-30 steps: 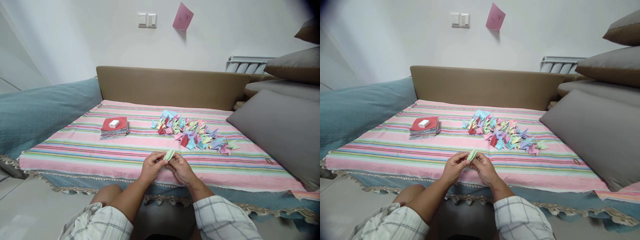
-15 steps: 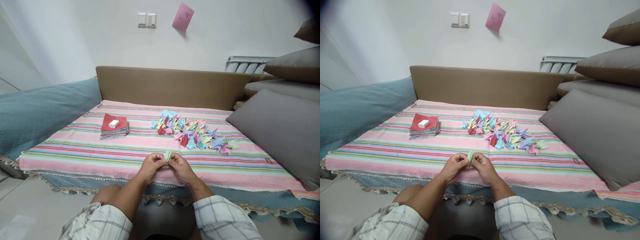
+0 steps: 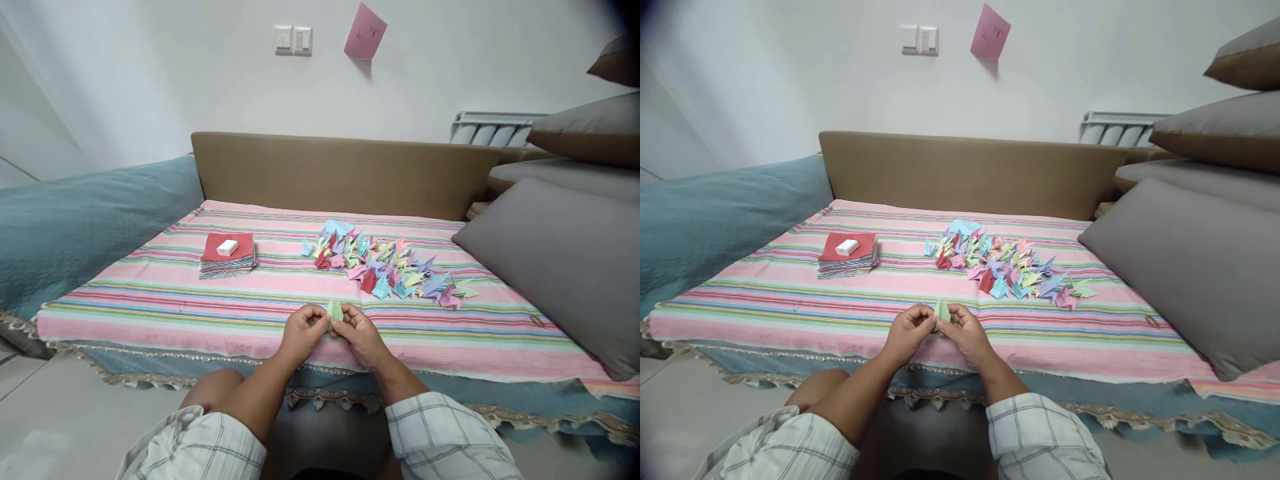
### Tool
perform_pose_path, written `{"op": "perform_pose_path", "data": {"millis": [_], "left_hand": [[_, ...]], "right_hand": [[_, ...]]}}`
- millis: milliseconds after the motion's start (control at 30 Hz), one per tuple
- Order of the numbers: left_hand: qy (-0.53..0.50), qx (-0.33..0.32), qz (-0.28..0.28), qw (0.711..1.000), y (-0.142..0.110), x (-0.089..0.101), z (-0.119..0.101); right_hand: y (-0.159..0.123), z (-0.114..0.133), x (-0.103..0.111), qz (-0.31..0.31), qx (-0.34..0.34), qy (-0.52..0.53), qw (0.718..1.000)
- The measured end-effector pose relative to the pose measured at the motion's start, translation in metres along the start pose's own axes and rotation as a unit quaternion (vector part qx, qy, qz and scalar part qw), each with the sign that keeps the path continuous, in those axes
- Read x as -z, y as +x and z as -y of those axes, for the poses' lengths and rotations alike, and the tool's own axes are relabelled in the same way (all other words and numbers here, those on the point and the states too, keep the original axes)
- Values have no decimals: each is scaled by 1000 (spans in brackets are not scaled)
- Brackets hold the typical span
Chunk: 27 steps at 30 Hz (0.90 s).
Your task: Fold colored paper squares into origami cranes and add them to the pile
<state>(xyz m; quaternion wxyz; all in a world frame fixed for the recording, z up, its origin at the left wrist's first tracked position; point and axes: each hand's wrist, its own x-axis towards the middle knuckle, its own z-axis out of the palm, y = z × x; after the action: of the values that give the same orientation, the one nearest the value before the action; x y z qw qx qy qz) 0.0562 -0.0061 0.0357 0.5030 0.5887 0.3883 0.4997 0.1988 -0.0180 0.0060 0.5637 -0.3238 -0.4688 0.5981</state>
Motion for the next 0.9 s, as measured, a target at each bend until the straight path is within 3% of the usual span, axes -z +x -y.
{"op": "perform_pose_path", "data": {"millis": [233,433,600,767,900], "left_hand": [[-5,-13,8,1000,-2,-1,-1],[-104,34,43,993,-4,-4,-1],[-83,12,16,996,-5,-5,-2],[-91,18,2,996,-2,-2,0],[-139,59,37,988,0,0,-1]], "right_hand": [[3,-2,2,-19,-9,4,1000],[4,2,1,-32,-9,-10,999],[3,9,-3,-40,-2,-35,999],[3,9,-3,-25,2,-58,998],[2,9,-2,-2,-14,-61,998]]}}
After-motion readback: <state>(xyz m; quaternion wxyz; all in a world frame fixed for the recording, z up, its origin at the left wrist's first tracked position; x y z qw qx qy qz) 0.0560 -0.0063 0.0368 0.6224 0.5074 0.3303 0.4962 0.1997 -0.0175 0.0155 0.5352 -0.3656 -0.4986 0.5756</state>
